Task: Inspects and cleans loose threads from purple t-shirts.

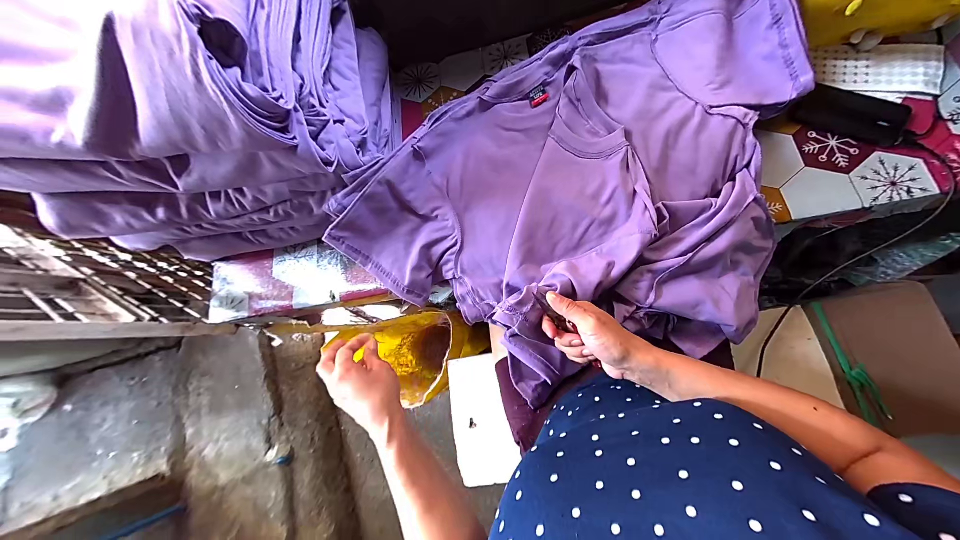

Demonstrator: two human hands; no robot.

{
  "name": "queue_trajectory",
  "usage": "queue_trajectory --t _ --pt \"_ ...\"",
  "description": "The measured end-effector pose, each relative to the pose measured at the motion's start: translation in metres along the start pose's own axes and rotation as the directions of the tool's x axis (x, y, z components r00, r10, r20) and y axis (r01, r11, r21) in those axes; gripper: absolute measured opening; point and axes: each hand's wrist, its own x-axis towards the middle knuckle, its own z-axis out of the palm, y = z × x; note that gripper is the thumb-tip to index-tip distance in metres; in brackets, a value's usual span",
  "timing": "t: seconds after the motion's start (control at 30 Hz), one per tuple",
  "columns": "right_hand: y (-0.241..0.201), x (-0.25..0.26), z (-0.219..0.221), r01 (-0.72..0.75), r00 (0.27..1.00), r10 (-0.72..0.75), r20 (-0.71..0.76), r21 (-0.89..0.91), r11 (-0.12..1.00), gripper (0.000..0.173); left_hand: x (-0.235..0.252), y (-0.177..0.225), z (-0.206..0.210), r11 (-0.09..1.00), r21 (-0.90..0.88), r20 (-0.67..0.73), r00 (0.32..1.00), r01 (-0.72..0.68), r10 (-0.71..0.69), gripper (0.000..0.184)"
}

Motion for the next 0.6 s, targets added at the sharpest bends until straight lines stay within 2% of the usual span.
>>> queue_trajectory --t 0.07,0.1,0.17,0.23,0.3,0.37,0.43,0.53,0.6 --pt "-0.001 0.003 -0.001 -0.002 1.000 0.002 -0.005 -0.004 1.000 0.048 -0.002 0.013 -0.005 0.972 -0.140 0.071 0.977 -0.188 0.200 0.045" --pt "-0.001 0.003 -0.001 -0.005 1.000 0.005 -0.006 -0.003 1.000 0.048 -0.010 0.027 -0.005 0.925 -0.255 0.126 0.939 -0.282 0.321 0.052" --pt "0.000 0.004 0.000 -0.017 1.000 0.017 -0.006 -0.001 1.000 0.049 -0.023 0.058 0.004 0.819 -0.464 0.266 0.829 -0.338 0.492 0.056" --pt "-0.001 0.005 0.001 -0.026 1.000 0.026 0.000 -0.008 1.000 0.049 -0.030 0.077 0.017 0.781 -0.507 0.367 0.728 -0.365 0.578 0.050" --pt "-0.001 0.005 0.001 -0.030 1.000 0.030 0.009 -0.014 0.999 0.049 -0.032 0.083 0.027 0.784 -0.424 0.400 0.683 -0.453 0.611 0.030" --pt "-0.002 0.005 -0.001 -0.030 0.999 0.030 0.009 -0.012 0.999 0.049 -0.032 0.083 0.032 0.785 -0.346 0.377 0.690 -0.514 0.618 0.018" --pt "-0.002 0.003 -0.002 -0.034 0.999 0.034 0.011 -0.003 0.999 0.049 -0.035 0.083 0.030 0.769 -0.323 0.295 0.714 -0.551 0.635 0.016" --pt "-0.003 -0.001 0.001 -0.039 0.998 0.040 0.046 -0.011 0.999 0.049 -0.037 0.085 0.021 0.747 -0.375 0.183 0.746 -0.549 0.640 0.013" --pt "-0.003 -0.003 0.005 -0.045 0.991 0.052 0.121 -0.060 0.997 0.050 -0.038 0.086 0.014 0.747 -0.446 0.192 0.762 -0.493 0.618 0.012"
